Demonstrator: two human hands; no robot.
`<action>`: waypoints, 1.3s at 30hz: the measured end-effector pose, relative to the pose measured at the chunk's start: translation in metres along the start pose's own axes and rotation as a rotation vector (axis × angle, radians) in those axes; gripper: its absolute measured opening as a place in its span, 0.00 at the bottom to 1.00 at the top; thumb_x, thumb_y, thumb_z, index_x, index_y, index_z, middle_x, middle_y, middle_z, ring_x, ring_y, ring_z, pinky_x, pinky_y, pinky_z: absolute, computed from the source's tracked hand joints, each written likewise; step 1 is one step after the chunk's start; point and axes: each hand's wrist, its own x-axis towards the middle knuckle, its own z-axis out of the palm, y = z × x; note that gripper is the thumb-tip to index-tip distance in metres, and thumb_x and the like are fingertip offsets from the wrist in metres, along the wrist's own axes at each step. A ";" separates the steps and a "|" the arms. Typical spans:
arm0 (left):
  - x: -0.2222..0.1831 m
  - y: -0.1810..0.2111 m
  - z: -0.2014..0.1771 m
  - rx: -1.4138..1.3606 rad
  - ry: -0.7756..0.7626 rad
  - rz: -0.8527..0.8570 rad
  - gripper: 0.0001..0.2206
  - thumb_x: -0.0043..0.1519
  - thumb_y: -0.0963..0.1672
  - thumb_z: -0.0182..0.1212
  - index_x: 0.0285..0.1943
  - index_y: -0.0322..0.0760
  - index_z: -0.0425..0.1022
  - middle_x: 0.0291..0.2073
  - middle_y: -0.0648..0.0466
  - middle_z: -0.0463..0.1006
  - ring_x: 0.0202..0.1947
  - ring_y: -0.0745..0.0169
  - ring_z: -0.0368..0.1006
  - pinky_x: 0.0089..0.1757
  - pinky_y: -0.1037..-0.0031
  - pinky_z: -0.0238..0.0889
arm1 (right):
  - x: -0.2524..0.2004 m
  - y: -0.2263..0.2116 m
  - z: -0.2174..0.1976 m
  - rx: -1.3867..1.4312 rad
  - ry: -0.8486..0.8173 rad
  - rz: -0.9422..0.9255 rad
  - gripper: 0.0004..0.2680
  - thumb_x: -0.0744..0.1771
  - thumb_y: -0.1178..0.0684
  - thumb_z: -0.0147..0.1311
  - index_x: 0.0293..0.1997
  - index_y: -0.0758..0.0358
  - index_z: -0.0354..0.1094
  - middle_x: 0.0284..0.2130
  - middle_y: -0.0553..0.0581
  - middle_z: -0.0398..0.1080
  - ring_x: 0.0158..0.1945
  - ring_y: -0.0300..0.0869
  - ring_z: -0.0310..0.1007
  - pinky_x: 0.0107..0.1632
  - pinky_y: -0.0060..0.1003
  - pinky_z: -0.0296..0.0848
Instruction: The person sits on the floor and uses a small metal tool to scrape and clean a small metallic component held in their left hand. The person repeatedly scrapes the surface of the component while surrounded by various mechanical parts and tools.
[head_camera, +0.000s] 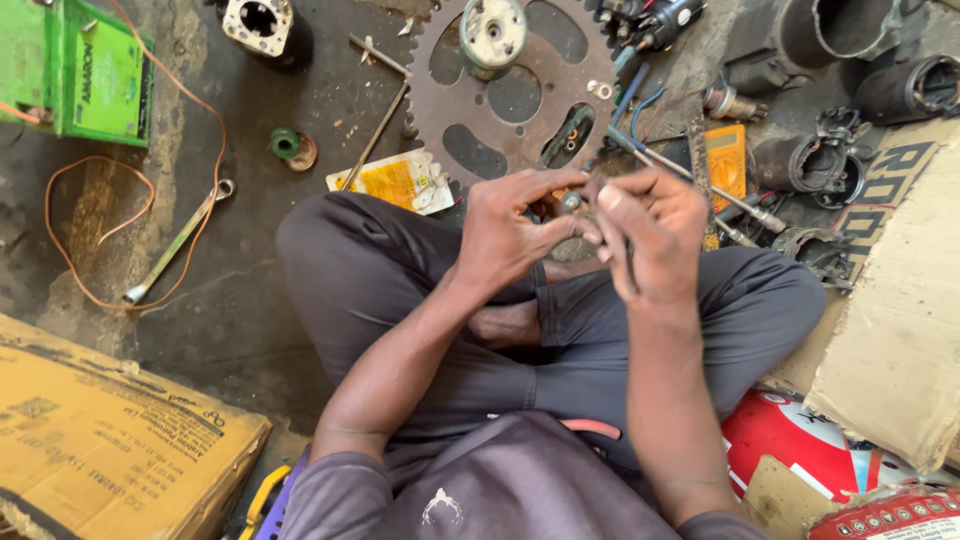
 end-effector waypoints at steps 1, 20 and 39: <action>-0.001 -0.002 0.000 0.002 0.013 0.015 0.21 0.54 0.44 0.77 0.56 0.41 0.81 0.40 0.51 0.85 0.33 0.64 0.82 0.38 0.76 0.72 | 0.005 -0.002 -0.001 -0.036 0.001 0.022 0.04 0.67 0.64 0.59 0.40 0.77 0.71 0.26 0.62 0.72 0.21 0.38 0.68 0.25 0.31 0.68; 0.015 -0.022 0.017 0.524 0.218 0.170 0.12 0.55 0.42 0.75 0.48 0.43 0.84 0.51 0.54 0.79 0.58 0.52 0.67 0.54 0.61 0.59 | 0.056 -0.001 -0.025 0.039 0.065 0.010 0.04 0.68 0.62 0.59 0.42 0.74 0.71 0.36 0.64 0.76 0.41 0.48 0.83 0.30 0.31 0.73; 0.020 -0.019 0.000 0.431 0.231 0.054 0.12 0.54 0.43 0.76 0.47 0.50 0.84 0.59 0.57 0.75 0.75 0.42 0.54 0.68 0.52 0.44 | 0.061 0.014 -0.105 0.285 0.436 -0.053 0.03 0.70 0.59 0.57 0.47 0.63 0.68 0.39 0.57 0.75 0.36 0.45 0.76 0.36 0.40 0.73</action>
